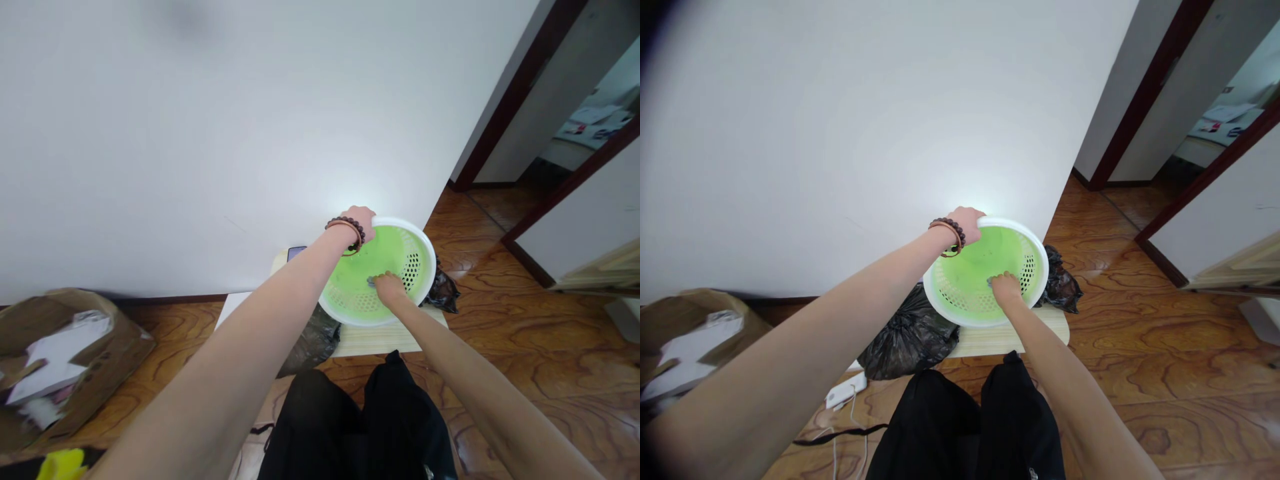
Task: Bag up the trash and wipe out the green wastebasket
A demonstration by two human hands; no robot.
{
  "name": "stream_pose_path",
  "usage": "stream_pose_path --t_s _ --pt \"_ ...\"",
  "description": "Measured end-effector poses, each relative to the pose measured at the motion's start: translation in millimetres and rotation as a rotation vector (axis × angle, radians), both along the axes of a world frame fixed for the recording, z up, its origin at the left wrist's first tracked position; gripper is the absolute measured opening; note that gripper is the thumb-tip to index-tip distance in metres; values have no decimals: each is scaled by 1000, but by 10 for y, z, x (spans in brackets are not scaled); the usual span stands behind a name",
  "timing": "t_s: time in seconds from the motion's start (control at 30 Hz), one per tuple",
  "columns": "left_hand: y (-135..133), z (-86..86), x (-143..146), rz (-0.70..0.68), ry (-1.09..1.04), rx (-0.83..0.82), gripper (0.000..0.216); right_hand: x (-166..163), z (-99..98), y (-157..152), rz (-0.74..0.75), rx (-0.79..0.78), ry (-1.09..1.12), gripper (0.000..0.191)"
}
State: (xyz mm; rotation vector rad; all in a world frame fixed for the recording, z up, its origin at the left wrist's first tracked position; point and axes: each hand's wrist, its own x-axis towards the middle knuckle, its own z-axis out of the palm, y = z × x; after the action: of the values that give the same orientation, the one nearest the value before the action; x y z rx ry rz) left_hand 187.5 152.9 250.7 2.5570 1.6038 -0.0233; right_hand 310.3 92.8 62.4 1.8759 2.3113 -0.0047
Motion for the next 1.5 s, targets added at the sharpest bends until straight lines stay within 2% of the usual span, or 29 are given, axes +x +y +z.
stream_pose_path --t_s 0.17,0.37,0.47,0.57,0.7,0.87,1.0,1.17,1.33,1.43,1.5 --pt "46 -11 -110 49 1 67 43 -25 -2 -20 37 19 28 33" --pt "-116 73 -339 79 100 182 77 -77 -5 -27 46 11 63 31" --pt "-222 93 -403 71 115 191 84 -97 10 -49 50 -32 53 29" --pt "-302 118 -421 62 100 211 86 -133 35 -98 69 -11 58 32" --pt "-322 141 -371 23 58 216 81 -191 69 -144 70 -23 41 33" --pt "-143 84 -272 -141 -51 197 61 -189 92 -100 51 -33 26 33" --pt "22 28 -182 -132 -80 224 62 -111 58 -37 56 -8 57 33" --pt "41 3 -135 -103 -110 223 59 -69 -78 10 28 36 132 31" --pt "24 3 -131 -111 -119 220 55 -480 -183 48 -96 -59 308 31" --pt "23 -2 -105 -116 -110 217 55 -726 -173 64 -33 -82 448 34" --pt "15 -8 -106 -109 -105 220 56 -708 -140 70 47 -105 449 32"
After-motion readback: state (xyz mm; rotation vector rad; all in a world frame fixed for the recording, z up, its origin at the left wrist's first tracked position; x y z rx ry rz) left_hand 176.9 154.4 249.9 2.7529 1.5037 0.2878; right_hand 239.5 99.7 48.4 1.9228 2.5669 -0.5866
